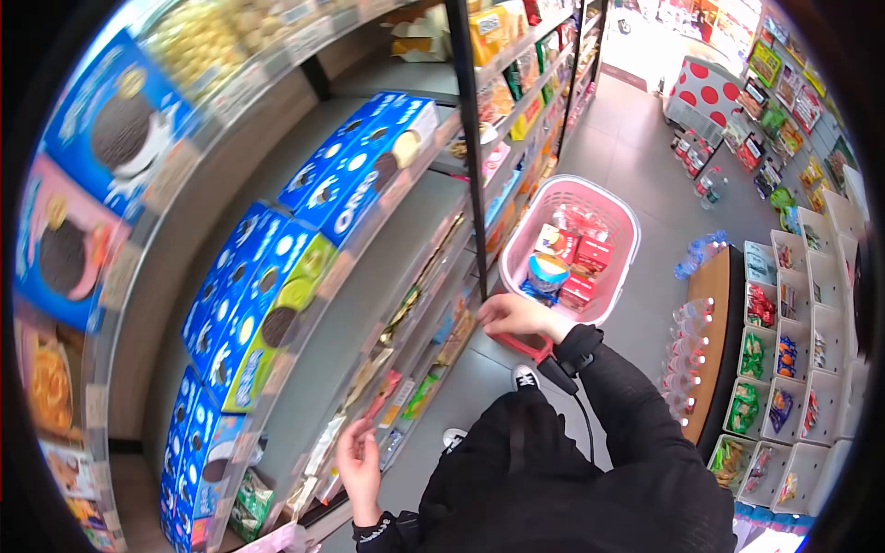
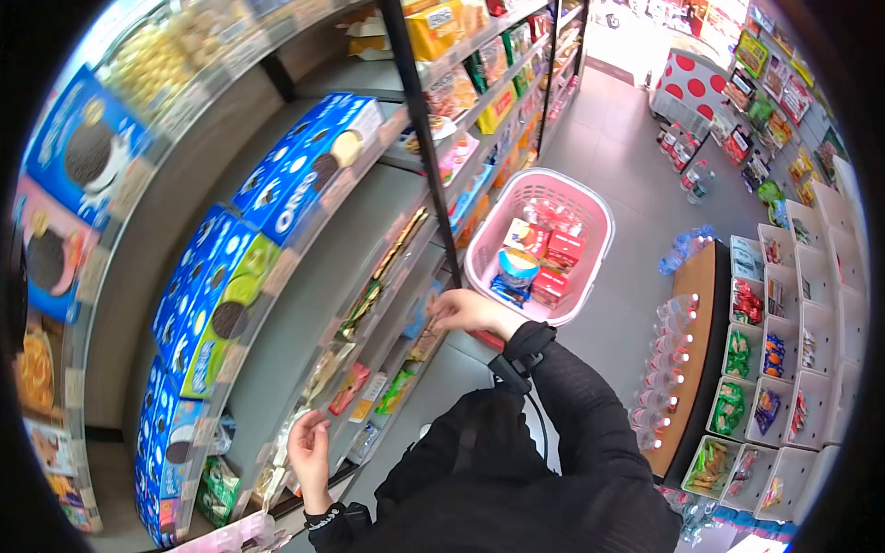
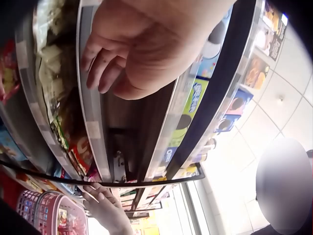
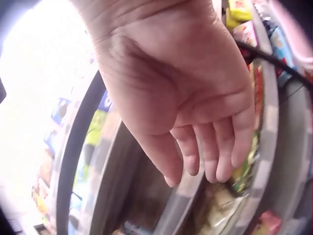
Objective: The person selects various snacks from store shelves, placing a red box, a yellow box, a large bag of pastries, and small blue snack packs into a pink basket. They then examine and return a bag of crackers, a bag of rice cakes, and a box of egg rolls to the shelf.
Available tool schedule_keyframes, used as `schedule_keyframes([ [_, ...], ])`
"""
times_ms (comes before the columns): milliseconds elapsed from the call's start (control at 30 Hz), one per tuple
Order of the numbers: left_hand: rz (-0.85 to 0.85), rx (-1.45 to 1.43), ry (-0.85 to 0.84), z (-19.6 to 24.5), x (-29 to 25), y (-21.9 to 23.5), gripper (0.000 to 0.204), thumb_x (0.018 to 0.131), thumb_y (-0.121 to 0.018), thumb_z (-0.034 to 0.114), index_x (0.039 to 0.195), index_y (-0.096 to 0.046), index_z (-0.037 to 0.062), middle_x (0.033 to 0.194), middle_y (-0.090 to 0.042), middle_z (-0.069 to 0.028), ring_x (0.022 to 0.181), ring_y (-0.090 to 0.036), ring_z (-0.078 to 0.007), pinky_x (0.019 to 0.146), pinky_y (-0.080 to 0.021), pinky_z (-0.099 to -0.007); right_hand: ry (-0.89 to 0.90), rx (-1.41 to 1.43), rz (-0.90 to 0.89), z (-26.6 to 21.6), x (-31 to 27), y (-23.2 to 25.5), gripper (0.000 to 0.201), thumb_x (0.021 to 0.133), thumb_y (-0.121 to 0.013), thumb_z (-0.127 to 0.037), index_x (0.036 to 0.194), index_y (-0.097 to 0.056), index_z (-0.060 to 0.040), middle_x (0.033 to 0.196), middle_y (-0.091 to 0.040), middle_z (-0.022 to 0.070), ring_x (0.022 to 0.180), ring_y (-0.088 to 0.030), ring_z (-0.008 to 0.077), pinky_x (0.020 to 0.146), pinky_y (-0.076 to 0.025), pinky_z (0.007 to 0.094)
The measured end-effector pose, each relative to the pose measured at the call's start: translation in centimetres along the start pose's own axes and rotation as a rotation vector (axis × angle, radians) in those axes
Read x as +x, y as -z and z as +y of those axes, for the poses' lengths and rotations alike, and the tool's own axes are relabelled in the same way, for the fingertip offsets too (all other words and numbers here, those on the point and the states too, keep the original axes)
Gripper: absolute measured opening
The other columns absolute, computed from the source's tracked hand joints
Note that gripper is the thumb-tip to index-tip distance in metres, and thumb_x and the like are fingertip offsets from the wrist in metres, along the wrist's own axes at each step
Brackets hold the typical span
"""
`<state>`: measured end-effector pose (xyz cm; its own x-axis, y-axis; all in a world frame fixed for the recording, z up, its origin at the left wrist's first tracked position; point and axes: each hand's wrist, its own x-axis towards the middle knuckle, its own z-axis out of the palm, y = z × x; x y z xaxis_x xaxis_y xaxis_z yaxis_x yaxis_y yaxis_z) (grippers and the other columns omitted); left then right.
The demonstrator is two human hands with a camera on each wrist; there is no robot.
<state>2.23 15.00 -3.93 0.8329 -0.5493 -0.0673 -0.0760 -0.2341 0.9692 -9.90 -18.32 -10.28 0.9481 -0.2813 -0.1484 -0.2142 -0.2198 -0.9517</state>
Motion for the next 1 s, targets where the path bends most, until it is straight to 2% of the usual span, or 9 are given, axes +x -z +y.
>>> schedule_keyframes([
  [100,-0.111,-0.028,0.052,-0.1,1.4,-4.4,0.025,0.078,-0.051,0.002,0.103,-0.047,-0.0021,0.097,-0.054,-0.0097,0.084,-0.054,-0.0142,0.076,-0.042,-0.0239,-0.271,-0.075,0.325,6.5,-2.0,5.1,0.028,0.066,-0.062,-0.013,0.088,-0.056,0.0037,0.076,-0.059,0.0103,0.071,-0.056,0.0154,0.064,-0.045,0.0268],
  [167,-0.206,-0.029,0.067,-0.3,2.2,-7.2,0.025,0.078,-0.05,0.002,0.103,-0.047,-0.0023,0.097,-0.054,-0.0102,0.084,-0.054,-0.0143,0.076,-0.042,-0.0245,-0.47,-0.057,0.436,11.6,-2.8,8.5,0.026,0.066,-0.063,-0.013,0.086,-0.054,0.0021,0.072,-0.057,0.0056,0.064,-0.055,0.0125,0.057,-0.045,0.025],
  [200,-0.233,-0.04,0.064,-0.4,2.6,-8.5,0.026,0.078,-0.05,0.001,0.103,-0.046,-0.0026,0.097,-0.054,-0.0104,0.085,-0.054,-0.0145,0.077,-0.042,-0.0252,-0.519,0.054,0.505,11.7,-3.5,9.7,0.024,0.065,-0.063,-0.013,0.082,-0.054,0.0018,0.068,-0.056,0.0049,0.061,-0.054,0.0115,0.054,-0.044,0.0242],
  [233,-0.232,-0.035,0.074,-0.2,2.9,-9.7,0.026,0.078,-0.05,0.001,0.103,-0.046,-0.0026,0.097,-0.054,-0.0104,0.085,-0.054,-0.0145,0.077,-0.042,-0.0252,-0.527,-0.117,0.572,14.0,-3.4,10.6,0.027,0.064,-0.062,-0.012,0.085,-0.054,0.003,0.069,-0.057,0.0073,0.063,-0.056,0.0135,0.056,-0.045,0.0256],
  [400,-0.294,-0.029,0.203,1.1,4.0,-14.8,0.026,0.079,-0.049,0.002,0.105,-0.046,-0.0023,0.099,-0.054,-0.0112,0.086,-0.054,-0.0143,0.077,-0.042,-0.0251,-0.539,-0.348,0.571,18.9,-3.0,13.6,0.032,0.062,-0.058,-0.008,0.09,-0.051,0.0064,0.084,-0.056,0.0207,0.08,-0.056,0.0289,0.07,-0.044,0.0328],
  [533,-0.281,-0.039,0.256,1.5,3.8,-16.7,0.026,0.079,-0.049,0.003,0.105,-0.046,-0.001,0.099,-0.054,-0.011,0.086,-0.054,-0.0138,0.077,-0.041,-0.0246,-0.516,-0.495,0.587,21.1,-1.4,12.9,0.033,0.063,-0.057,-0.006,0.092,-0.046,0.0049,0.087,-0.053,0.0238,0.085,-0.053,0.035,0.073,-0.042,0.0379],
  [633,-0.24,-0.032,0.287,1.4,3.1,-17.2,0.026,0.079,-0.049,0.003,0.105,-0.046,-0.0005,0.099,-0.055,-0.0109,0.087,-0.054,-0.0138,0.078,-0.041,-0.0248,-0.522,-0.631,0.625,20.4,-1.2,12.5,0.029,0.063,-0.06,-0.007,0.085,-0.045,0.0026,0.083,-0.053,0.0224,0.083,-0.053,0.0344,0.07,-0.044,0.0391],
  [800,-0.169,-0.021,0.33,1.4,1.9,-17.5,0.026,0.08,-0.049,0.004,0.105,-0.046,-0.0005,0.099,-0.055,-0.0107,0.087,-0.054,-0.0139,0.078,-0.041,-0.0251,-0.586,-0.888,0.381,20.9,-0.1,13.4,0.013,0.072,-0.048,-0.013,0.081,-0.051,-0.0039,0.076,-0.058,0.0151,0.071,-0.057,0.0313,0.061,-0.046,0.0395],
  [1000,-0.167,-0.024,0.328,1.6,1.8,-18.1,0.026,0.08,-0.049,0.004,0.105,-0.046,-0.0004,0.098,-0.055,-0.0101,0.086,-0.055,-0.0141,0.077,-0.042,-0.0251,-0.428,-0.921,0.301,18.2,0.0,14.2,0.015,0.072,-0.044,-0.011,0.075,-0.058,-0.006,0.071,-0.059,0.0139,0.069,-0.059,0.0284,0.059,-0.047,0.0392],
])
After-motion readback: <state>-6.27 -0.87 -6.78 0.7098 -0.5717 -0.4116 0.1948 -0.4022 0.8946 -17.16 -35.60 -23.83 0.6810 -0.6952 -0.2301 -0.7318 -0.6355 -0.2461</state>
